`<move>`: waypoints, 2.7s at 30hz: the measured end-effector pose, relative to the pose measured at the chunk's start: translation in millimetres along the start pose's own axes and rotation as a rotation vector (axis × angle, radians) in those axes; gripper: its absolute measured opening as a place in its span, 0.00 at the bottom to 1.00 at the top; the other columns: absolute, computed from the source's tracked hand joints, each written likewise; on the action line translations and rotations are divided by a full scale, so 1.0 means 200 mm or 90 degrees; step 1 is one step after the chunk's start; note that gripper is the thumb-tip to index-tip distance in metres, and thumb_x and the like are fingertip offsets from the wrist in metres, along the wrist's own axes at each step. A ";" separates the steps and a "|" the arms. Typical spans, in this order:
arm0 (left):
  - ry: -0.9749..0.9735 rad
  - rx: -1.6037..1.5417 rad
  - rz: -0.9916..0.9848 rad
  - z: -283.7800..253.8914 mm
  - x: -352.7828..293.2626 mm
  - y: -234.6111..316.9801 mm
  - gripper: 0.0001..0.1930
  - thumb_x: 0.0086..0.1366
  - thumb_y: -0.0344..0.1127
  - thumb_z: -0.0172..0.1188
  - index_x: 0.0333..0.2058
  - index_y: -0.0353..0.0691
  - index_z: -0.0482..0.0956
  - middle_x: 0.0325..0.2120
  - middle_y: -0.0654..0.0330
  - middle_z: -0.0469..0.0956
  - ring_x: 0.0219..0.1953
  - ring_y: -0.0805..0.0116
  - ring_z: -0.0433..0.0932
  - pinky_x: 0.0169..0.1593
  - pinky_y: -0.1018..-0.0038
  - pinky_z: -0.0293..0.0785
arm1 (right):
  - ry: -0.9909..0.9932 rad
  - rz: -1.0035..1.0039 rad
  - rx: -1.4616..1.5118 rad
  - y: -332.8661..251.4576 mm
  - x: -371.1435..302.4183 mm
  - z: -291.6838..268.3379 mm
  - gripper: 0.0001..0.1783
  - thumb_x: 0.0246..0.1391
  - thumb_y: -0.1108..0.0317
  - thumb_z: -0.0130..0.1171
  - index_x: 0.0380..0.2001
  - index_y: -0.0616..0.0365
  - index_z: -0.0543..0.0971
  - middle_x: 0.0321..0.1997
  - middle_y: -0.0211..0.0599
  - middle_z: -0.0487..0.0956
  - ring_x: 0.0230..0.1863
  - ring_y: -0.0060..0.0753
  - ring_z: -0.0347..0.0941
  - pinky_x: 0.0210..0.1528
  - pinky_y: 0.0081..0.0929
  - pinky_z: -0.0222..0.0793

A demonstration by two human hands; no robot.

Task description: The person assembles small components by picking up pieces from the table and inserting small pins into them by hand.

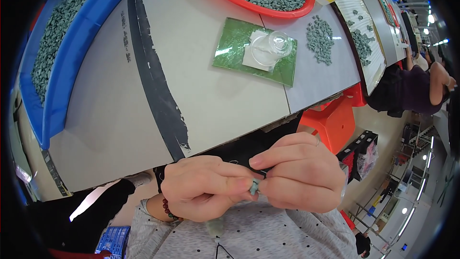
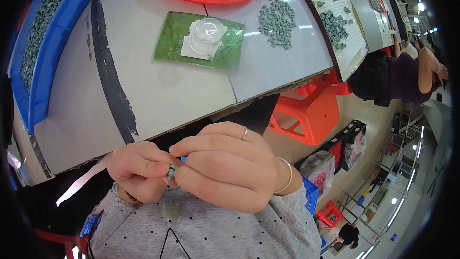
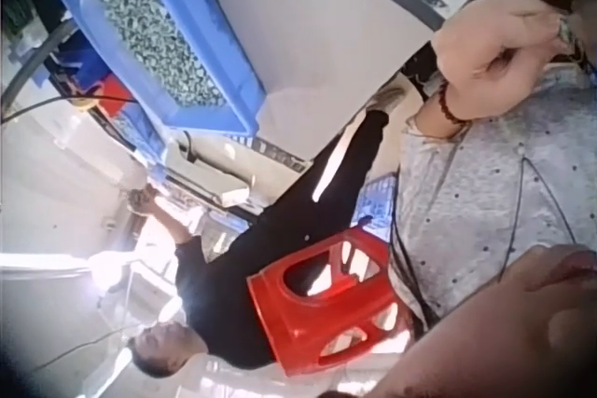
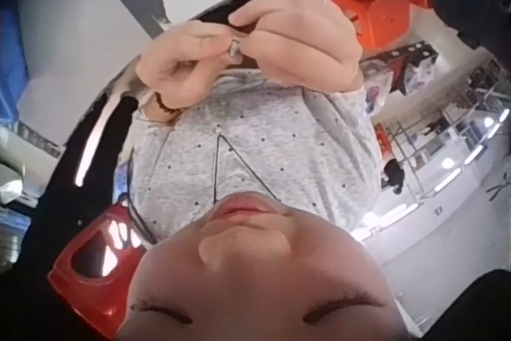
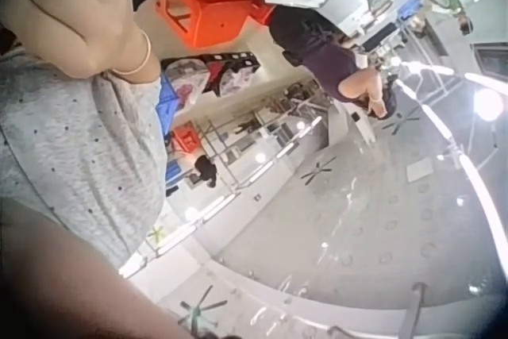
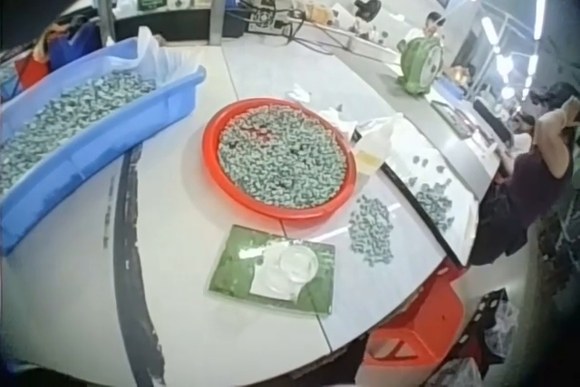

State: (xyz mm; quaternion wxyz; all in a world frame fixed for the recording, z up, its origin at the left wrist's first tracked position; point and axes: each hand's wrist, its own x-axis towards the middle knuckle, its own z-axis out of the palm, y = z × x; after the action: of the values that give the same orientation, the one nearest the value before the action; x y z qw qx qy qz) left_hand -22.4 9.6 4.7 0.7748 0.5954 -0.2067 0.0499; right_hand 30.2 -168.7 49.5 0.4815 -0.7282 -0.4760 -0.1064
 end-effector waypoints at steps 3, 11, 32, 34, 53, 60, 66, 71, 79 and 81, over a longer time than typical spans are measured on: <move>0.012 -0.011 0.009 0.01 0.01 -0.01 0.14 0.47 0.11 0.51 0.32 0.32 0.73 0.24 0.44 0.77 0.17 0.72 0.74 0.20 0.81 0.71 | -0.032 -0.021 -0.028 0.01 0.03 -0.02 0.06 0.39 0.73 0.62 0.22 0.64 0.76 0.24 0.37 0.74 0.32 0.38 0.77 0.33 0.32 0.72; 0.028 -0.062 0.008 0.03 0.01 -0.02 0.10 0.51 0.16 0.56 0.33 0.33 0.72 0.23 0.46 0.77 0.17 0.73 0.73 0.19 0.82 0.69 | -0.075 0.001 -0.042 0.00 0.02 -0.05 0.05 0.40 0.75 0.60 0.25 0.61 0.79 0.24 0.33 0.74 0.32 0.34 0.77 0.41 0.36 0.70; 0.017 -0.282 -0.248 0.04 0.03 -0.01 0.08 0.58 0.29 0.60 0.36 0.33 0.74 0.26 0.61 0.77 0.26 0.83 0.71 0.31 0.85 0.66 | 0.053 0.060 0.011 0.00 0.00 0.02 0.15 0.31 0.75 0.67 0.30 0.61 0.79 0.28 0.35 0.75 0.25 0.30 0.73 0.27 0.22 0.65; 0.024 -0.324 -0.270 0.05 0.03 -0.01 0.09 0.60 0.30 0.57 0.37 0.33 0.72 0.25 0.60 0.77 0.24 0.83 0.70 0.29 0.85 0.65 | 0.055 0.100 0.017 0.01 -0.02 0.00 0.15 0.32 0.73 0.67 0.29 0.62 0.79 0.27 0.36 0.75 0.25 0.30 0.72 0.25 0.22 0.63; -0.006 -0.526 -0.271 0.03 0.04 -0.02 0.18 0.67 0.47 0.45 0.27 0.37 0.66 0.11 0.64 0.62 0.12 0.79 0.57 0.13 0.83 0.50 | 0.079 0.333 -0.429 0.39 -0.14 -0.46 0.05 0.44 0.80 0.56 0.28 0.63 0.76 0.27 0.30 0.75 0.26 0.18 0.66 0.26 0.15 0.57; 0.009 -0.542 -0.365 0.04 0.06 0.03 0.15 0.67 0.42 0.44 0.28 0.36 0.66 0.12 0.66 0.59 0.12 0.79 0.56 0.15 0.82 0.50 | 0.118 0.401 -0.406 0.41 -0.16 -0.43 0.04 0.41 0.79 0.56 0.26 0.63 0.75 0.26 0.32 0.74 0.26 0.23 0.68 0.25 0.18 0.59; 0.001 -0.447 -0.284 0.03 0.04 0.02 0.10 0.66 0.35 0.43 0.28 0.37 0.65 0.13 0.64 0.61 0.12 0.80 0.56 0.15 0.82 0.51 | 0.110 0.363 -0.414 0.45 -0.18 -0.42 0.02 0.46 0.80 0.53 0.26 0.65 0.73 0.27 0.31 0.72 0.25 0.20 0.63 0.26 0.15 0.57; -0.003 -0.325 -0.276 0.01 0.05 0.02 0.08 0.62 0.29 0.45 0.30 0.33 0.72 0.21 0.63 0.66 0.16 0.79 0.60 0.21 0.83 0.55 | 0.245 0.352 -0.211 0.30 -0.16 -0.34 0.04 0.45 0.83 0.50 0.26 0.64 0.72 0.25 0.32 0.69 0.25 0.24 0.62 0.27 0.20 0.58; -0.088 0.122 -0.194 0.04 0.11 0.04 0.07 0.54 0.31 0.51 0.27 0.34 0.75 0.17 0.62 0.65 0.18 0.72 0.62 0.22 0.77 0.56 | -0.022 0.234 0.027 0.01 -0.05 -0.01 0.09 0.38 0.73 0.65 0.22 0.57 0.74 0.24 0.31 0.68 0.25 0.29 0.64 0.24 0.23 0.57; -0.091 0.115 -0.175 0.03 0.09 0.02 0.04 0.54 0.28 0.53 0.27 0.34 0.75 0.18 0.62 0.65 0.17 0.73 0.62 0.21 0.79 0.57 | -0.045 0.236 0.025 0.01 -0.06 0.00 0.10 0.36 0.71 0.67 0.22 0.57 0.75 0.23 0.29 0.68 0.23 0.27 0.64 0.23 0.22 0.57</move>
State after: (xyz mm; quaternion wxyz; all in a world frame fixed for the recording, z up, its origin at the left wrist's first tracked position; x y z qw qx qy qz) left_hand -8.7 1.7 16.8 0.7011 0.6872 -0.1723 -0.0803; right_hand 25.9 -176.1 40.9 0.4897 -0.7974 -0.3522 0.0192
